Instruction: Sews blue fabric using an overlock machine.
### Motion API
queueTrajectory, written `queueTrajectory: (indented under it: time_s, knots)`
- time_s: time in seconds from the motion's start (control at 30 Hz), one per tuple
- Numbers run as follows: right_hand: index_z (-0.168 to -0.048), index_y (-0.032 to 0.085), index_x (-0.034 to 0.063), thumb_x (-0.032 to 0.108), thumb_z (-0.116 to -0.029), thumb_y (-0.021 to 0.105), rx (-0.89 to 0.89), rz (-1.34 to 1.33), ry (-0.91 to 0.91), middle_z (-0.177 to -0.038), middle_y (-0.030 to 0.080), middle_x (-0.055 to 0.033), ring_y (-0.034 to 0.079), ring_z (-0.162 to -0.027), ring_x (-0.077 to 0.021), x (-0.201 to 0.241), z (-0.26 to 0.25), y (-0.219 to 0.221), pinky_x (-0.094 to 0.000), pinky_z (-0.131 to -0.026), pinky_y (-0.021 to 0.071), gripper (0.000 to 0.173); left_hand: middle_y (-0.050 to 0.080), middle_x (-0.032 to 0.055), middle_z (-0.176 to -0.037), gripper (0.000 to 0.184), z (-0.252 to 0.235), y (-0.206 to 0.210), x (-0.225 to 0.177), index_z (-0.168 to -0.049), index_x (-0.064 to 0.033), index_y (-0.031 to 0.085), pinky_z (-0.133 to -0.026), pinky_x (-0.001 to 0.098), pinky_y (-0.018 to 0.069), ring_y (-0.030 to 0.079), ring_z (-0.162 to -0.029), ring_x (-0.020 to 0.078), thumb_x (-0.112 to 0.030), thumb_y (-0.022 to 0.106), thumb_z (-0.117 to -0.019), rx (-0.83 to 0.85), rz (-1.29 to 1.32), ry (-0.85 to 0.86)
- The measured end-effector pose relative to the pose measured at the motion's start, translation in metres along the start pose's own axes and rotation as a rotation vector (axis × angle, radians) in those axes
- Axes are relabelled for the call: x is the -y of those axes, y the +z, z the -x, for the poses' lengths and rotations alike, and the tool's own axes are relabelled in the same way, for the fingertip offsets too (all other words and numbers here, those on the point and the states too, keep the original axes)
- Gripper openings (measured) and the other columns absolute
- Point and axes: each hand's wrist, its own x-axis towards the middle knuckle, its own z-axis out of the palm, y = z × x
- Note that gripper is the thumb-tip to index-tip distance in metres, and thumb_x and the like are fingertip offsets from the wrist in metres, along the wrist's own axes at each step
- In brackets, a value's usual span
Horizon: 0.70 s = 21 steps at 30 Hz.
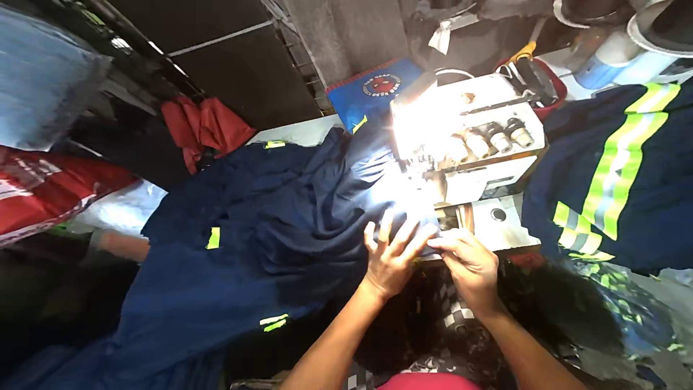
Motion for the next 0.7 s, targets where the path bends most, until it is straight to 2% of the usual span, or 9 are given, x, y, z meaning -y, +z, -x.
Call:
queueTrajectory:
  time_s: [0.13, 0.23, 0.27, 0.3, 0.37, 0.5, 0.6, 0.67, 0.7]
  knots:
    - [-0.092, 0.082, 0.0162, 0.009, -0.0871, 0.071, -0.07, 0.052, 0.008, -0.093, 0.072, -0.0003, 0.065, -0.099, -0.0094, -0.016, -0.027, 0.015, -0.0289, -0.096, 0.0498, 0.014, 0.071, -0.0006, -0.131, 0.04, -0.03, -0.015, 0.011, -0.126, -0.0278, 0.074, -0.103, 0.0808, 0.0245, 0.05, -0.139, 0.043, -0.009, 0.057, -0.0958, 0.121, -0.136, -0.06]
    - [-0.089, 0.083, 0.0155, 0.014, -0.0859, 0.075, -0.111, 0.172, -0.015, -0.092, 0.066, -0.0032, 0.06, -0.096, -0.0128, -0.027, -0.048, 0.023, -0.034, -0.094, 0.046, 0.009, 0.076, 0.0155, -0.108, 0.024, -0.061, -0.022, 0.017, -0.103, -0.0082, 0.079, -0.1, 0.0869, 0.026, 0.064, -0.119, 0.049, -0.005, 0.059, -0.091, 0.276, -0.06, -0.206]
    - [-0.086, 0.083, 0.0144, 0.018, -0.0872, 0.076, -0.116, 0.221, -0.024, -0.092, 0.066, -0.0039, 0.06, -0.096, -0.0139, -0.029, -0.053, 0.025, -0.0332, -0.092, 0.0469, 0.008, 0.073, 0.0227, -0.111, 0.022, -0.075, -0.026, 0.018, -0.103, -0.0026, 0.077, -0.102, 0.085, 0.0253, 0.062, -0.12, 0.0504, -0.005, 0.058, -0.0921, 0.407, -0.043, -0.304]
    - [-0.083, 0.081, 0.0124, 0.021, -0.0889, 0.075, -0.113, 0.279, -0.032, -0.093, 0.066, -0.006, 0.06, -0.097, -0.0177, -0.03, -0.055, 0.026, -0.0372, -0.091, 0.0461, 0.012, 0.065, 0.0267, -0.129, 0.028, -0.09, -0.029, 0.019, -0.118, -0.0007, 0.072, -0.108, 0.081, 0.0217, 0.052, -0.132, 0.0495, -0.007, 0.055, -0.0968, 0.579, -0.024, -0.424]
    - [-0.083, 0.081, 0.0105, 0.026, -0.0921, 0.071, -0.092, 0.423, -0.066, -0.096, 0.069, -0.0116, 0.063, -0.1, -0.0266, -0.03, -0.058, 0.024, -0.0446, -0.089, 0.0495, 0.02, 0.041, 0.0219, -0.158, 0.043, -0.111, -0.025, 0.032, -0.145, -0.0076, 0.055, -0.114, 0.0732, 0.0201, 0.028, -0.15, 0.044, -0.015, 0.052, -0.1033, 0.783, -0.008, -0.496]
    - [-0.091, 0.082, 0.0134, 0.029, -0.096, 0.065, -0.003, 0.573, -0.095, -0.101, 0.069, -0.0132, 0.063, -0.101, -0.0312, -0.015, -0.053, 0.016, -0.0484, -0.088, 0.0509, 0.023, 0.047, 0.0198, -0.155, 0.04, -0.125, 0.006, 0.076, -0.142, -0.0002, 0.057, -0.122, 0.0678, 0.0136, 0.038, -0.149, 0.038, -0.012, 0.051, -0.104, 0.733, -0.095, -0.172]
    - [-0.1, 0.08, 0.0099, 0.028, -0.098, 0.06, -0.022, 0.347, -0.035, -0.102, 0.066, -0.0109, 0.061, -0.1, -0.0196, 0.005, -0.03, 0.009, -0.0381, -0.094, 0.049, 0.027, 0.049, 0.0239, -0.15, 0.034, -0.152, -0.006, 0.073, -0.132, 0.0026, 0.061, -0.109, 0.0619, 0.0369, 0.045, -0.141, 0.0421, -0.011, 0.056, -0.1017, 0.965, -0.281, -0.408]
    - [-0.11, 0.077, 0.0036, 0.019, -0.0983, 0.059, -0.007, 0.017, 0.201, -0.108, 0.068, -0.0049, 0.064, -0.102, -0.0063, 0.018, 0.0, -0.002, -0.0215, -0.091, 0.0546, 0.026, 0.063, 0.0274, -0.121, 0.03, -0.138, -0.042, 0.052, -0.116, 0.0036, 0.067, -0.087, 0.0619, 0.0522, 0.06, -0.114, 0.0471, -0.016, 0.069, -0.0939, 1.013, -0.278, -0.612]
    - [-0.111, 0.073, -0.0013, 0.01, -0.0993, 0.054, -0.005, -0.224, 0.414, -0.107, 0.073, -0.0039, 0.069, -0.097, -0.0062, 0.023, 0.012, -0.007, -0.0228, -0.088, 0.0583, 0.025, 0.067, 0.0262, -0.108, 0.027, -0.125, -0.06, 0.033, -0.107, 0.0022, 0.069, -0.079, 0.0617, 0.0531, 0.065, -0.103, 0.0458, -0.02, 0.07, -0.0911, 1.035, -0.255, -0.654]
